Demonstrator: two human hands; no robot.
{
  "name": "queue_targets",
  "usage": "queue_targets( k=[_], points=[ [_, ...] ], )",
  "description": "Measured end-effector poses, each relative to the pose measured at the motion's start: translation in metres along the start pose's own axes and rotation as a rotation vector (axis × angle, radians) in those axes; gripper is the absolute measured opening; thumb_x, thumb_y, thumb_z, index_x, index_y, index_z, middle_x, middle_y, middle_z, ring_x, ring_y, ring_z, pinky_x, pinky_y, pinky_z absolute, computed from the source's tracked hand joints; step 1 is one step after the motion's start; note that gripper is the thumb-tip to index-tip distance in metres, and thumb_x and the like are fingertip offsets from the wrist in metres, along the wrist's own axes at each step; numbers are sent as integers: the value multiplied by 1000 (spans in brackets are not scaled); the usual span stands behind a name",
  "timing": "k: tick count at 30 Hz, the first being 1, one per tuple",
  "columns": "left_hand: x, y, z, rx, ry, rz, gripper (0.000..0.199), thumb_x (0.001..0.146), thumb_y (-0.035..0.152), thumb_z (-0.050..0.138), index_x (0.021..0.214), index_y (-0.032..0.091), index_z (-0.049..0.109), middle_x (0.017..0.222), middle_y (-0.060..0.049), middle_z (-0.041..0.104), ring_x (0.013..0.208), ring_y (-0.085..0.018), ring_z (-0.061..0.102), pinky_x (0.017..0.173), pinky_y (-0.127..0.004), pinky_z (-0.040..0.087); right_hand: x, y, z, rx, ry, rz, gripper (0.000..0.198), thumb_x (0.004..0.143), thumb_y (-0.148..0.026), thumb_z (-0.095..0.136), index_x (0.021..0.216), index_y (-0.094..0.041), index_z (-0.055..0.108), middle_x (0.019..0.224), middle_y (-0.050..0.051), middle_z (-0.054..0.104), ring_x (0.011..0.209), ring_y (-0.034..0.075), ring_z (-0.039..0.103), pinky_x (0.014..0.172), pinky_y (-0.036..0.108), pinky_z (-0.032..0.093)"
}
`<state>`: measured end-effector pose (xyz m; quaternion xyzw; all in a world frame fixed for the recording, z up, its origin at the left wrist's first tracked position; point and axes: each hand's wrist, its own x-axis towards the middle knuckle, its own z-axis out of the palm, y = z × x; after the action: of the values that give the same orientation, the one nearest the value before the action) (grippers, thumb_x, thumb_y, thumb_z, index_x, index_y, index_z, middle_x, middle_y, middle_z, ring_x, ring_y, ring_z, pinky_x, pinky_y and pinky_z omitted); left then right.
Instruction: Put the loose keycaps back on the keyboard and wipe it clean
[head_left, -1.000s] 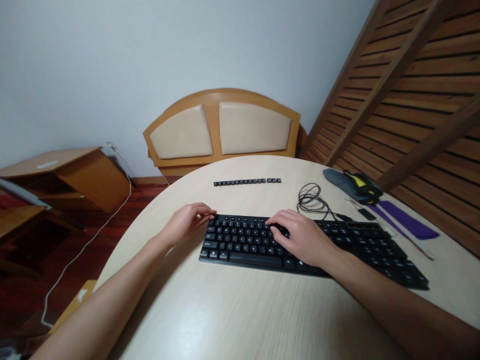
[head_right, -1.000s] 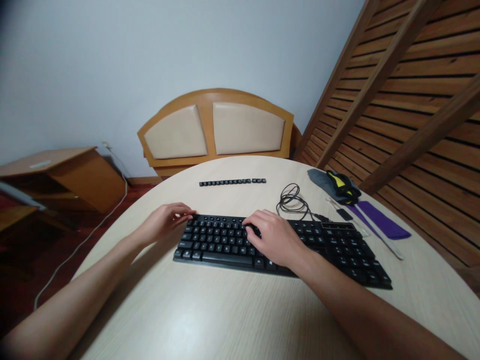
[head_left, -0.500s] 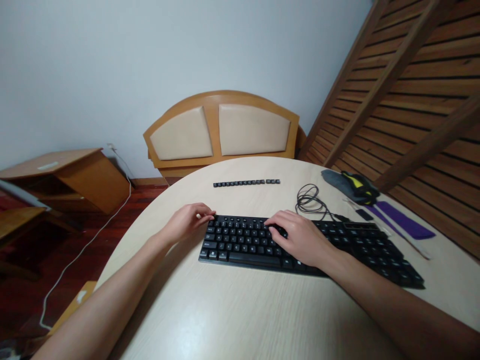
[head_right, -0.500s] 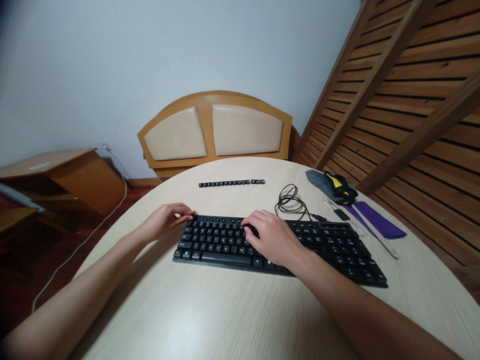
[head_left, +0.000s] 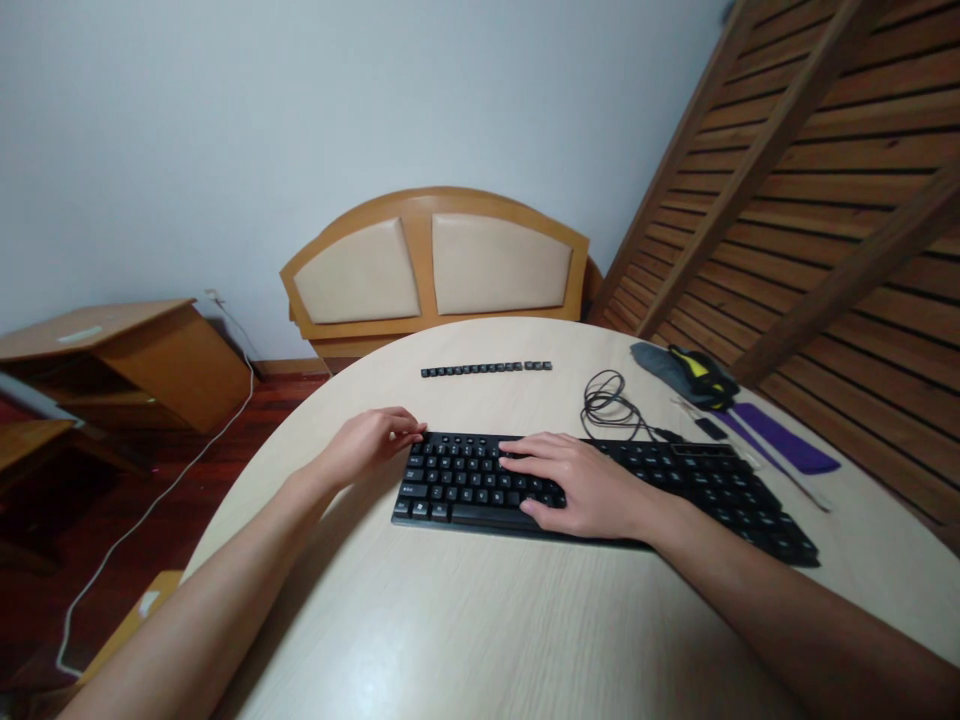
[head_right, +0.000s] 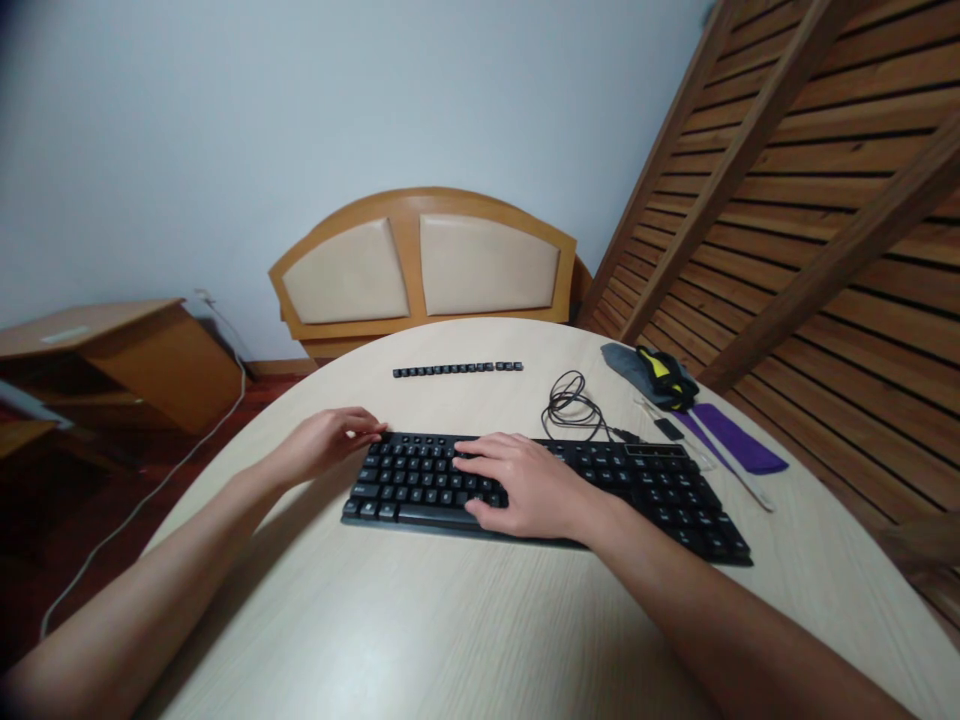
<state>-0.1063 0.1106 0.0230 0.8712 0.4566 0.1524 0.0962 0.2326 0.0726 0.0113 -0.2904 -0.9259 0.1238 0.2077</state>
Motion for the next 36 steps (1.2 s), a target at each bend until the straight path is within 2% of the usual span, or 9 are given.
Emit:
queue_targets(
  k=[7,15,18,22,27,31,33,35,36],
  points=[
    [-1,-3,2,60,-2,37,35,100,44,47,105,27,77,110,-6,75,94,-22,71,80,-30,53,-4,-18,4,-45,-113,84,77,77,-51,74,143,-16,52,156,15,42,141,33,39,117,52,32],
    [-1,-12,3,-150,-65,2,36,101,44,48,107,23,76,116,-6,75,105,-23,69,94,-36,52,-3,-18,8,-50,-88,74,75,77,-47,74,143,-19,51,154,14,44,138,32,40,116,52,32],
    [-2,3,3,-33,23,-54,37,102,43,45,105,23,76,113,-7,75,107,-25,66,97,-42,50,-3,-17,9,-45,-74,68,75,76,-47,75,142,-20,51,153,14,45,137,32,41,116,52,32],
    [-5,47,18,61,211,-88,37,102,42,44,117,19,70,128,-10,67,120,-27,59,105,-46,46,-2,-15,12,-46,-52,67,75,74,-45,77,141,-21,53,153,13,46,137,32,42,116,53,33],
    [-12,99,56,133,150,16,54,100,46,46,148,19,44,157,-13,40,144,-32,37,116,-51,34,0,-17,14,-2,37,44,52,86,-37,67,135,-21,59,145,13,55,134,30,48,113,51,38],
    [-13,106,69,217,94,32,58,102,47,40,154,21,36,160,-13,34,147,-33,31,117,-55,29,7,-11,6,7,165,91,25,96,-28,54,115,-21,68,118,9,72,115,23,61,101,42,48],
    [-13,104,69,228,90,38,57,102,47,40,154,22,37,160,-12,34,146,-33,33,117,-55,29,16,1,-3,-87,227,181,22,98,-28,50,105,-20,70,106,7,74,105,22,64,97,39,50],
    [-12,102,68,226,101,43,57,102,47,40,153,22,38,160,-12,35,146,-33,33,117,-55,29,30,20,-16,-256,239,309,25,98,-28,50,106,-17,71,109,9,74,110,25,62,100,41,47],
    [-13,102,67,223,106,44,56,102,47,40,153,22,38,160,-12,35,146,-34,33,117,-55,30,38,31,-22,-340,186,371,26,97,-27,51,110,-16,70,114,10,73,114,27,60,104,42,45]
  ],
)
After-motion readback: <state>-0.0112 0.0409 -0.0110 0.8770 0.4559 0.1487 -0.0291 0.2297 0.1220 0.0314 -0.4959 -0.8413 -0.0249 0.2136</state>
